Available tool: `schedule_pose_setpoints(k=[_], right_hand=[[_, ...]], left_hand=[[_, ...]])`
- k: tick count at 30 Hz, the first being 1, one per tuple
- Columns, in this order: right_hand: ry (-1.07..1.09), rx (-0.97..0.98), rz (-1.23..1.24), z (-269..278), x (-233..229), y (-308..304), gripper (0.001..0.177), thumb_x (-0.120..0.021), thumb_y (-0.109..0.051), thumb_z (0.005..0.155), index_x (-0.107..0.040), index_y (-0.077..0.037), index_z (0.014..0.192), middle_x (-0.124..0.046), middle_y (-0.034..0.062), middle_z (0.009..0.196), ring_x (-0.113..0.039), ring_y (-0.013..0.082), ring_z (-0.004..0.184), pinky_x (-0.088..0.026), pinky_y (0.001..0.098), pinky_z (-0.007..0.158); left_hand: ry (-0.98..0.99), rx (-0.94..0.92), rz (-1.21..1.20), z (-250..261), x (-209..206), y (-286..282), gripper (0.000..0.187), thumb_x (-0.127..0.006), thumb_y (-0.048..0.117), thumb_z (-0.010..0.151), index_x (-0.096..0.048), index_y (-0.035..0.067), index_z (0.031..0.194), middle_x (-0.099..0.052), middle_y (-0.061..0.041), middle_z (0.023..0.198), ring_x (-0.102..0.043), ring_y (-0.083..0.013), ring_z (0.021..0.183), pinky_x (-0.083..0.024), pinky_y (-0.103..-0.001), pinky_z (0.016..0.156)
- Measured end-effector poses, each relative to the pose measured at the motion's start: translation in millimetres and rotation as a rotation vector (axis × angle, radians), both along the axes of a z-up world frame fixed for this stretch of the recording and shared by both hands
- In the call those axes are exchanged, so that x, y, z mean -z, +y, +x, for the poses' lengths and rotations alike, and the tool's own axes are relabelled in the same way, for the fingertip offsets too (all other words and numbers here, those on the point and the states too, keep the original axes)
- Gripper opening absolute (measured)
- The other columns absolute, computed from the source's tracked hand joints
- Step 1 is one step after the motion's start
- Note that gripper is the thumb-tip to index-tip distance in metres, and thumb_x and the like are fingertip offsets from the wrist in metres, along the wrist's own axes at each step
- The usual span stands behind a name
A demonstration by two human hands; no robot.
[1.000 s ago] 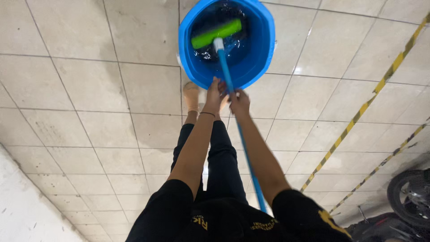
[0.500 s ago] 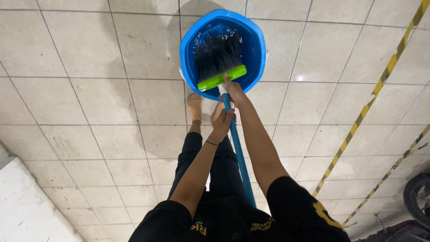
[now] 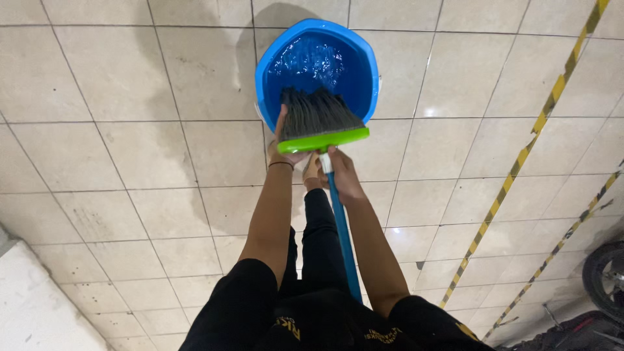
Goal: The person mops a tiled floor by first wringing out a mop head in a bucket of water and then moving the mop across the tiles around a fan and a motorcycle.
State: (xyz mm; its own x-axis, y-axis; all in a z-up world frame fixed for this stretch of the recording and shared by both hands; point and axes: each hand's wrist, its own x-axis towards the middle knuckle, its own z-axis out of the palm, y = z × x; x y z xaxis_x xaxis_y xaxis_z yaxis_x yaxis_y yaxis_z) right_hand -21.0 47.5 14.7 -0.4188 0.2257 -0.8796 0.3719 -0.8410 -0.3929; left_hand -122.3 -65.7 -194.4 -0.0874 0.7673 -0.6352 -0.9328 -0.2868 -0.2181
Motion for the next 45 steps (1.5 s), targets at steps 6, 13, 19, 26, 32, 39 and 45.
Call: schedule_pose_setpoints(k=[6,13,19,26,32,39,45], right_hand=[[0.165,0.068,-0.186,8.8,-47.0,-12.8,0.044,-0.042,-0.046,0.109,-0.057,-0.005,0.115,-0.054,0.0023,0.081,-0.046,0.0081,0.056,-0.037,0.0233,0.046],[0.549,0.193,-0.477,71.4,-8.3,-31.6,0.058,-0.039,-0.053,0.118,-0.058,0.001,0.13,-0.06,0.0059,0.098,-0.058,0.0118,0.075,-0.049,0.0273,0.06],[0.773,0.479,-0.48,49.7,81.2,15.4,0.073,-0.052,-0.053,0.097,-0.039,-0.017,0.159,-0.046,0.0144,0.159,-0.044,0.0358,0.144,-0.035,0.055,0.119],[0.964,0.669,-0.233,-30.7,159.4,17.8,0.071,-0.053,-0.057,0.101,-0.041,-0.01,0.153,-0.051,0.0227,0.148,-0.053,0.04,0.132,-0.042,0.0565,0.113],[0.664,0.586,0.052,-29.0,181.1,53.0,0.058,-0.056,-0.047,0.113,-0.051,0.002,0.143,-0.061,0.0249,0.131,-0.064,0.036,0.116,-0.05,0.0509,0.104],[0.234,0.171,0.288,-28.3,171.0,101.9,0.047,-0.076,-0.015,0.08,-0.063,-0.005,0.124,-0.068,0.0116,0.113,-0.069,0.024,0.099,-0.06,0.0407,0.085],[0.09,-0.266,0.861,-46.0,127.1,115.1,0.05,-0.087,-0.018,0.072,-0.07,-0.001,0.116,-0.075,0.0122,0.107,-0.071,0.0244,0.097,-0.059,0.0357,0.086]], left_hand=[[-0.028,-0.078,0.22,10.7,18.2,46.4,0.083,-0.062,0.065,0.099,-0.046,0.005,0.154,-0.054,-0.018,0.148,-0.052,-0.0402,0.134,-0.043,-0.058,0.113],[-0.102,-0.066,0.315,19.8,-60.1,51.8,0.076,-0.063,0.054,0.101,-0.047,-0.002,0.15,-0.06,-0.022,0.141,-0.06,-0.0373,0.128,-0.048,-0.055,0.113],[0.046,-0.192,-0.034,30.0,-93.8,31.7,0.07,-0.061,0.041,0.105,-0.044,-0.002,0.158,-0.059,-0.02,0.152,-0.061,-0.0296,0.135,-0.048,-0.046,0.12],[0.039,-0.121,0.036,47.2,-57.0,40.3,0.074,-0.066,0.035,0.099,-0.039,0.0,0.158,-0.057,-0.019,0.151,-0.06,-0.029,0.134,-0.049,-0.044,0.116],[0.069,-0.009,-0.033,42.5,-85.4,13.5,0.079,-0.07,0.031,0.094,-0.035,0.002,0.159,-0.055,-0.018,0.149,-0.059,-0.0285,0.132,-0.05,-0.043,0.113],[0.148,0.126,-0.109,31.9,-139.8,11.3,0.087,-0.075,0.025,0.089,-0.031,0.004,0.16,-0.053,-0.017,0.147,-0.058,-0.028,0.131,-0.051,-0.041,0.109],[0.444,0.286,-0.268,22.5,-194.2,36.1,0.094,-0.079,0.021,0.084,-0.027,0.005,0.161,-0.052,-0.017,0.145,-0.056,-0.0275,0.129,-0.051,-0.039,0.105]])
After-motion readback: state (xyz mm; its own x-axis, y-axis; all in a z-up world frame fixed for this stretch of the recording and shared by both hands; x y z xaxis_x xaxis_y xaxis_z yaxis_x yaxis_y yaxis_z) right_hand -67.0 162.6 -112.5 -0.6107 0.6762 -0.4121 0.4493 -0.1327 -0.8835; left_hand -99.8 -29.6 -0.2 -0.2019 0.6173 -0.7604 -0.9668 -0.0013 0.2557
